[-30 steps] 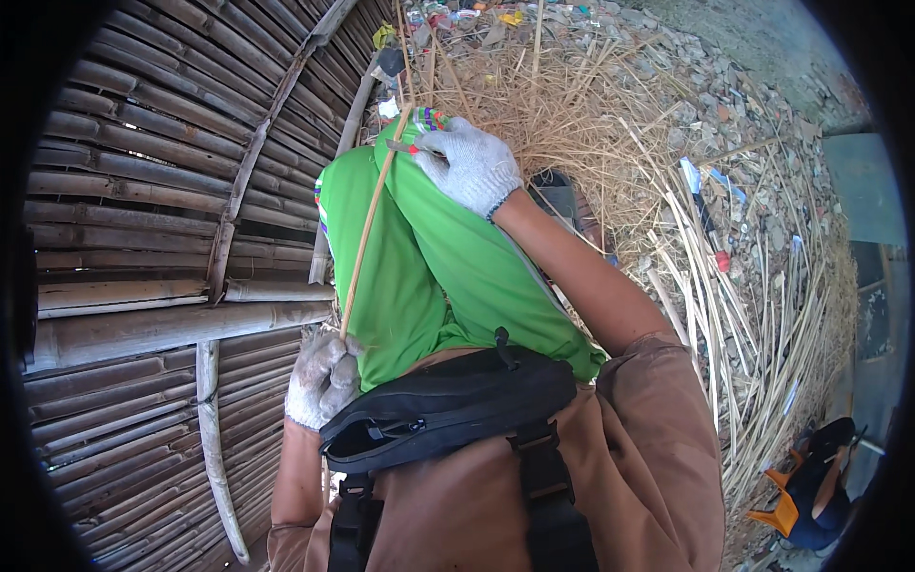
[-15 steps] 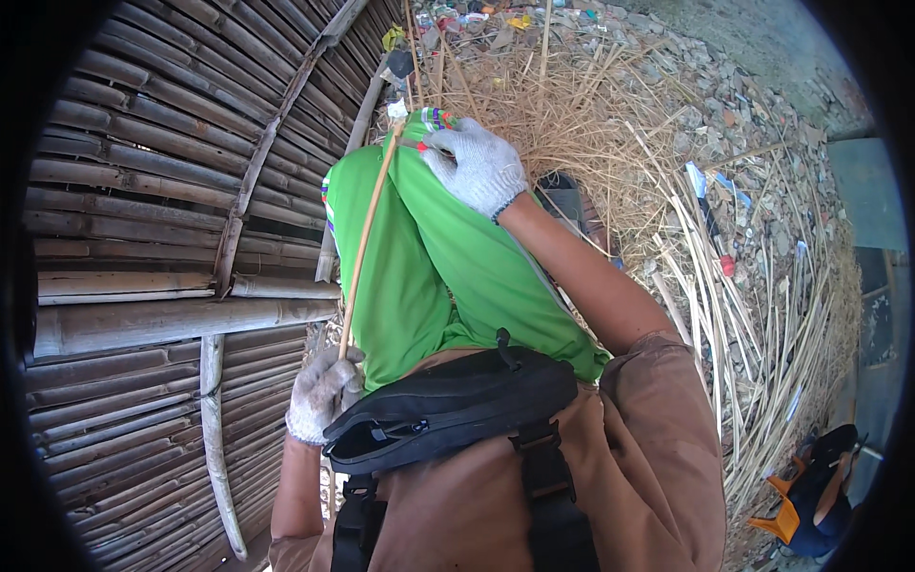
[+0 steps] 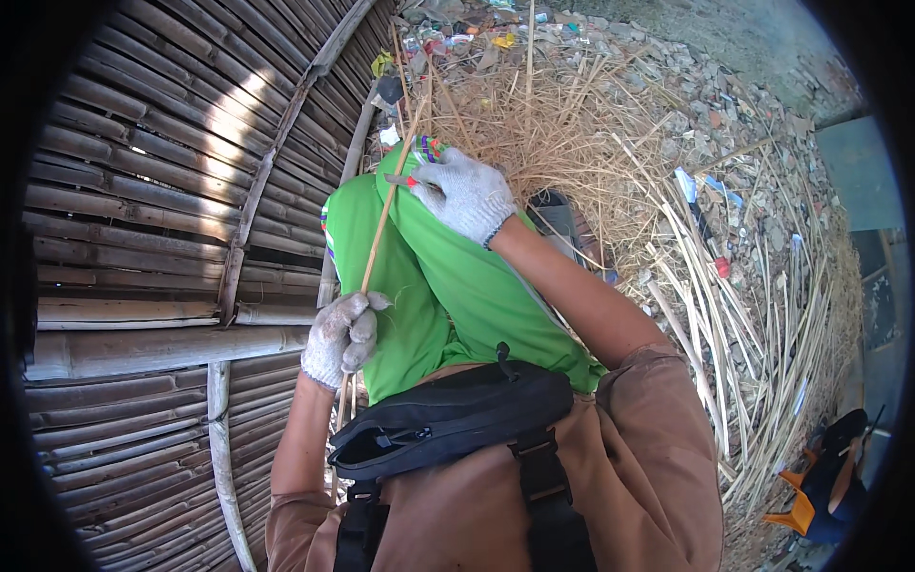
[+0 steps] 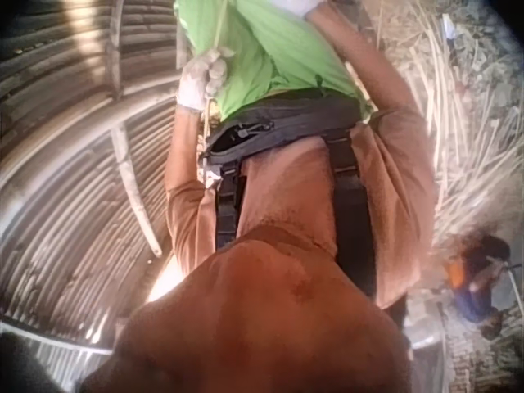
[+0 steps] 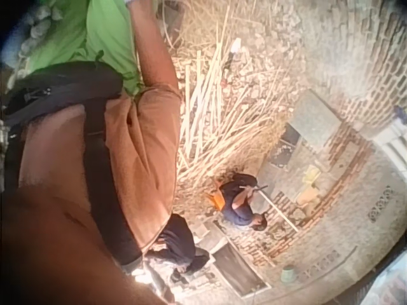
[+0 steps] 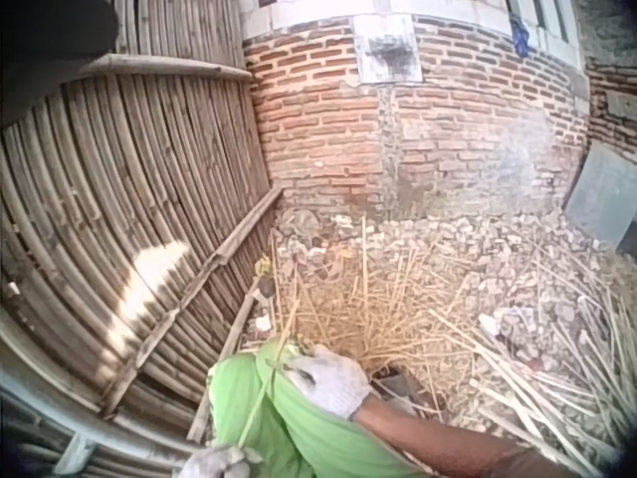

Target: The person shapes bamboo sticks by scraping them with a blade while wearing gloves. The person rotates the stick and continues scraping different sections, discarding the shavings onto a pile on the ground.

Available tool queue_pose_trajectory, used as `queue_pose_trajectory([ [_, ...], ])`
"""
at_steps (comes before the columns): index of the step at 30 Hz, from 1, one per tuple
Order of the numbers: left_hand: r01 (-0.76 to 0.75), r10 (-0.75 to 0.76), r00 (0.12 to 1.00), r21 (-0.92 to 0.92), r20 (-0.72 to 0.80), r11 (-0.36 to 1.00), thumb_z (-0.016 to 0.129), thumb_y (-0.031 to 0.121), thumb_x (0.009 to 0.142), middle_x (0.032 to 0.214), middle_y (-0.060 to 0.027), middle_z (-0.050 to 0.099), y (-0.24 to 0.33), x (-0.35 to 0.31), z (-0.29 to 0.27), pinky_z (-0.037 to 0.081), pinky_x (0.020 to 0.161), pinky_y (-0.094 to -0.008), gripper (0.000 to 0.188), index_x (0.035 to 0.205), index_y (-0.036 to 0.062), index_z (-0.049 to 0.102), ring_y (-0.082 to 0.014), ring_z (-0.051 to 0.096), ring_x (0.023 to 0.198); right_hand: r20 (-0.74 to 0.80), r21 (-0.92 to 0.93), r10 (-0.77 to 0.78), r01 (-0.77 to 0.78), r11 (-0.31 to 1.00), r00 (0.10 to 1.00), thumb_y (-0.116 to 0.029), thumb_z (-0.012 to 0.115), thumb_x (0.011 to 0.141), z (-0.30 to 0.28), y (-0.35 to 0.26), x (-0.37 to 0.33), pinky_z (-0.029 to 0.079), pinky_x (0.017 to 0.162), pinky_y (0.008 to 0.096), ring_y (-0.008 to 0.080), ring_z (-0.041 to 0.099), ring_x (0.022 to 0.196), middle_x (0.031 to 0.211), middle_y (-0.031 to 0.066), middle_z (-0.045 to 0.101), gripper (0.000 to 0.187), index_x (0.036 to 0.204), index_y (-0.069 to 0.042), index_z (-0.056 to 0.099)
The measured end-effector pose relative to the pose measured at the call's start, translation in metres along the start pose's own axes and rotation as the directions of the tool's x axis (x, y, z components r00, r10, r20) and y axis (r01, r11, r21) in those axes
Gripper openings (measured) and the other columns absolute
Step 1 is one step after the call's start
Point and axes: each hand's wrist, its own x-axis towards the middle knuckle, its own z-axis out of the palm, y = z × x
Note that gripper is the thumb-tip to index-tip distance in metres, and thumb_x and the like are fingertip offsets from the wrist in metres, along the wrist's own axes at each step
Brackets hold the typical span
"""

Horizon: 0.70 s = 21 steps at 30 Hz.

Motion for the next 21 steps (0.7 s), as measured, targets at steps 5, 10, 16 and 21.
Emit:
queue_pose_trajectory([
  [5, 0.031, -0.032, 0.999, -0.038, -0.039, 0.999, 0.06, 0.027, 0.116, 0.066, 0.0017, 0.053, -0.009, -0.03, -0.005, 0.03, 0.036, -0.0264, 0.034, 0.12, -0.0057, 0.069, -0.008, 0.04, 0.04, -0.004, -0.006, 0.035, -0.035, 0.999, 0.999, -0.046, 0.071, 0.102, 0.002, 0.001, 0.001, 0.063, 0.076, 0.0553, 0.0394, 0.077, 0.086, 0.104, 0.0139, 0.072, 0.026, 0.116, -0.028, 0.083],
  [10, 0.06, -0.066, 0.996, -0.099, -0.061, 0.993, 0.059, 0.025, 0.116, 0.062, 0.0012, 0.052, -0.019, -0.061, -0.008, 0.033, 0.034, -0.0258, 0.033, 0.118, -0.0063, 0.068, -0.0081, 0.042, 0.036, -0.001, -0.006, 0.028, -0.028, 1.0, 1.0, -0.042, 0.072, 0.103, 0.004, -0.001, 0.002, 0.062, 0.077, 0.0523, 0.0381, 0.077, 0.089, 0.103, 0.012, 0.072, 0.025, 0.12, -0.027, 0.083],
  [16, 0.072, -0.08, 0.996, -0.223, -0.026, 0.972, 0.058, 0.025, 0.117, 0.064, 0.0013, 0.05, -0.037, -0.094, -0.015, 0.03, 0.034, -0.0259, 0.034, 0.119, -0.0082, 0.067, -0.0087, 0.039, 0.037, -0.024, 0.015, 0.032, -0.032, 0.999, 0.999, -0.044, 0.073, 0.101, 0.004, 0.001, 0.002, 0.062, 0.077, 0.055, 0.039, 0.077, 0.088, 0.105, 0.0128, 0.073, 0.024, 0.116, -0.028, 0.083],
  [21, 0.024, -0.035, 0.998, -0.232, -0.046, 0.972, 0.059, 0.024, 0.116, 0.062, 0.0006, 0.048, -0.059, -0.117, -0.03, 0.03, 0.033, -0.0255, 0.035, 0.117, -0.01, 0.069, -0.0086, 0.038, 0.037, 0.001, 0.009, 0.058, -0.058, 0.998, 0.998, -0.043, 0.072, 0.102, -0.001, -0.004, 0.009, 0.062, 0.082, 0.0537, 0.0389, 0.077, 0.093, 0.107, 0.0134, 0.074, 0.024, 0.116, -0.027, 0.083],
])
